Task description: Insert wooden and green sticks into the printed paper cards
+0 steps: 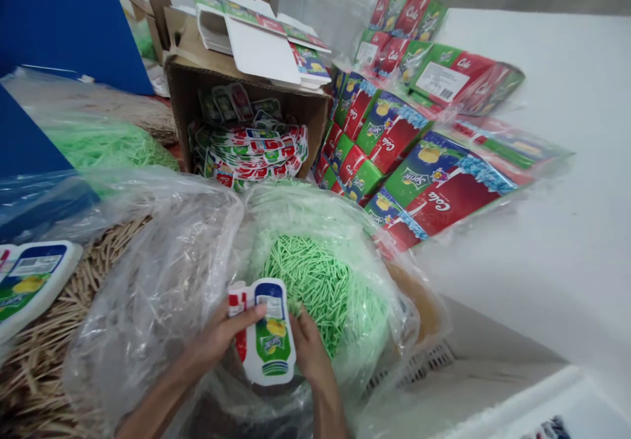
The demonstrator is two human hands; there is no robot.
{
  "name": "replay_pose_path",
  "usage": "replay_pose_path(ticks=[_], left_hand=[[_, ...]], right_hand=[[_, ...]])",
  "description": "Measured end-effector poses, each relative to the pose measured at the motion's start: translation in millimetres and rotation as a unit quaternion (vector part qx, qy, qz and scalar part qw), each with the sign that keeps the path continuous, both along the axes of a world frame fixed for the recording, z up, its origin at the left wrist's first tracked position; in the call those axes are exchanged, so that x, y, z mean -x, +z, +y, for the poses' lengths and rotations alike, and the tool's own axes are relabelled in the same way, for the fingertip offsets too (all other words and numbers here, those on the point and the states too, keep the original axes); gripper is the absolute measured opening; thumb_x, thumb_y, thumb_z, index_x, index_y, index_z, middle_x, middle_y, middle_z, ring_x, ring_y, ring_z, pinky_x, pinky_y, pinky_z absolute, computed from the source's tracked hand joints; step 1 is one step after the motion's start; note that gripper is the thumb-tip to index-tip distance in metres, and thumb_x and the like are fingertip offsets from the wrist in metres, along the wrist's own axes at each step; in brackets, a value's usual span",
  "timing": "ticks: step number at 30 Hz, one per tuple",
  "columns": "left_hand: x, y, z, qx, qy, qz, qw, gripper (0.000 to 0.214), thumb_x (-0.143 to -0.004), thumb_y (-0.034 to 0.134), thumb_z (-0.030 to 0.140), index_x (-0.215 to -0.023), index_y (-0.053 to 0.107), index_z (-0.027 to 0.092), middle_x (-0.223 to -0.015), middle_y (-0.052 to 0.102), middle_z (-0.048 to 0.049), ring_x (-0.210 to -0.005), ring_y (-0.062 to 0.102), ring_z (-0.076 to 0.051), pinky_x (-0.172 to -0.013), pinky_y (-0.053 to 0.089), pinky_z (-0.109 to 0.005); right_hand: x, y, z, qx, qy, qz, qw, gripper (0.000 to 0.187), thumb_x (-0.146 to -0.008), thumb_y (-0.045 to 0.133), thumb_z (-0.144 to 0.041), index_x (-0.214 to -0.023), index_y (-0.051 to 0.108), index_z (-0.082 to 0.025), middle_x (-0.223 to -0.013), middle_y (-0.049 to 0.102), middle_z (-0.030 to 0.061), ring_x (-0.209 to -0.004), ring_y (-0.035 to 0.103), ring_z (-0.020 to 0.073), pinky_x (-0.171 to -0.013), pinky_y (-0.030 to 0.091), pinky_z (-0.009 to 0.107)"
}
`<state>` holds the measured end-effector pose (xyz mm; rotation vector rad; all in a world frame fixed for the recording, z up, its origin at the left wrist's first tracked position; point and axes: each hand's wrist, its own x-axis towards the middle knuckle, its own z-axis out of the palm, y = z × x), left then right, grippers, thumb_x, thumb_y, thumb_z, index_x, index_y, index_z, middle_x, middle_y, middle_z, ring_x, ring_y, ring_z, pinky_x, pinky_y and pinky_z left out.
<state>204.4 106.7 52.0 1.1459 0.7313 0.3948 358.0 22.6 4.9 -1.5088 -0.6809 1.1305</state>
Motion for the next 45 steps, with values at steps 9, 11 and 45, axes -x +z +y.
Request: replay_pose_path(ticks=[9,11,45], left_hand=[[3.1,-1.4,-33.9,-0.298,-0.252,0.152,0.908,0.008,-0.071,0.062,0.025,-0.067,0.066,0.02,-0.072,0.07,-0.0027,-0.07,0.062,-0.021,-0.069,0.045,-0.028],[-3.9,-6.8,-37.1,-0.294,-0.257,0.155,0.907,0.011,-0.072,0.061,0.025,-0.063,0.065,0.022,-0.062,0.066,0.0003,-0.061,0.059,-0.018,-0.06,0.042,-0.025],[39.5,-21.5,-72.0,-0.074,-0.008,0.179,0.981,0.033,-0.078,0.052,0.047,-0.075,0.064,0.017,-0.072,0.065,-0.0012,-0.073,0.057,-0.02,-0.066,0.044,-0.023]], right_hand=[[13.3,13.2,16.1,-0.023,-0.036,0.264,0.963,0.032,-0.064,0.077,-0.044,-0.084,0.067,-0.02,-0.065,0.057,-0.0032,-0.056,0.054,0.0111,-0.058,0.048,0.024],[22.7,9.1,8.8,-0.026,-0.016,0.289,0.957,0.032,-0.065,0.078,-0.043,-0.085,0.068,-0.021,-0.064,0.056,-0.0034,-0.054,0.054,0.0116,-0.056,0.047,0.024],[10.2,-9.4,13.8,0.011,0.134,-0.163,0.977,0.04,-0.082,0.051,-0.06,-0.076,0.058,-0.022,-0.059,0.061,-0.0004,-0.053,0.057,0.0177,-0.055,0.045,0.03]])
